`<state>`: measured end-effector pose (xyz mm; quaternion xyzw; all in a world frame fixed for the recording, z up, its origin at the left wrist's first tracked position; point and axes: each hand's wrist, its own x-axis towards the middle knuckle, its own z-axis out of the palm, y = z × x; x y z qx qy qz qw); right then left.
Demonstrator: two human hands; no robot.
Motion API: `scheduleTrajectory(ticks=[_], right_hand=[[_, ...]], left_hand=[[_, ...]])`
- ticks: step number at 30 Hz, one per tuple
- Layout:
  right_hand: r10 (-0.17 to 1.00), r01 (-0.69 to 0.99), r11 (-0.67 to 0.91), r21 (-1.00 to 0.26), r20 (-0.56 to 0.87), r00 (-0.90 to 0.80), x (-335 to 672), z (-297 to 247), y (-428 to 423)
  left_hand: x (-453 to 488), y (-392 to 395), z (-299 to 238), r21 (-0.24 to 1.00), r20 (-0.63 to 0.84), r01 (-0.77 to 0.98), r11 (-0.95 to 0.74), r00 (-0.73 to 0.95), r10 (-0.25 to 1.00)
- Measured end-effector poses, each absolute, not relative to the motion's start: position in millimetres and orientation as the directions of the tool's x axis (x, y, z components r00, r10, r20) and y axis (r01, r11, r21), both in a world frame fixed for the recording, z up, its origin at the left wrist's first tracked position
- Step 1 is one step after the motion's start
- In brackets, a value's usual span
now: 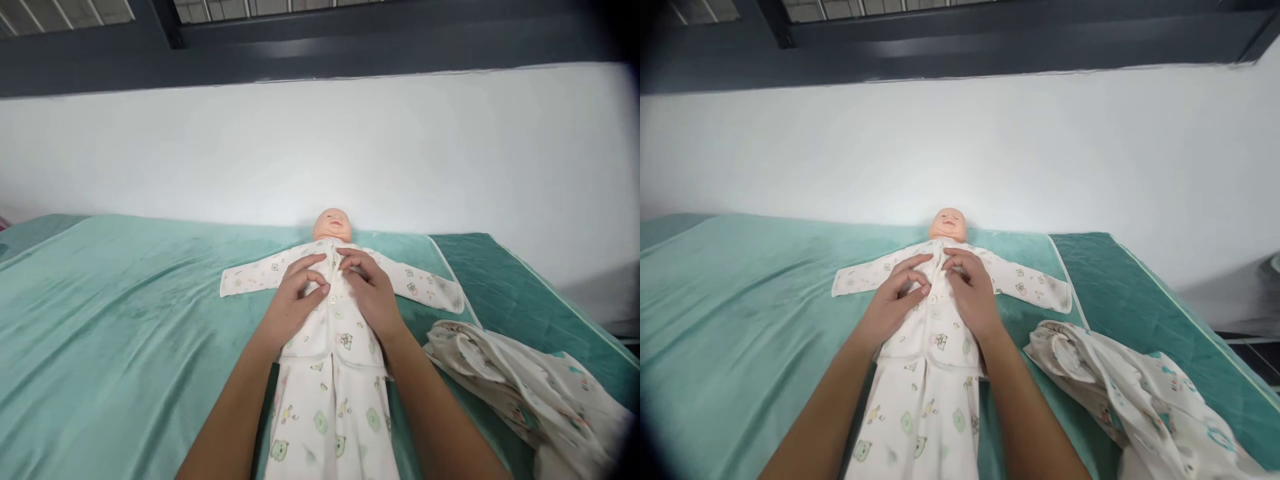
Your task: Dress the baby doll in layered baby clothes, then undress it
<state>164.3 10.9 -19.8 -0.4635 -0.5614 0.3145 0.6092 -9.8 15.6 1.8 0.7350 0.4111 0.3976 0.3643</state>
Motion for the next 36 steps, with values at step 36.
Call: scheduleTrajectory(ticks=[36], right_hand=[[0.914,0.273,0.365,-0.89,0.398,0.074,163.3,-25.2,-27.6]], left_hand=[[-17.8,4.7,3.9,0.83,0.257,0.351,-0.434,0.449,0.856]])
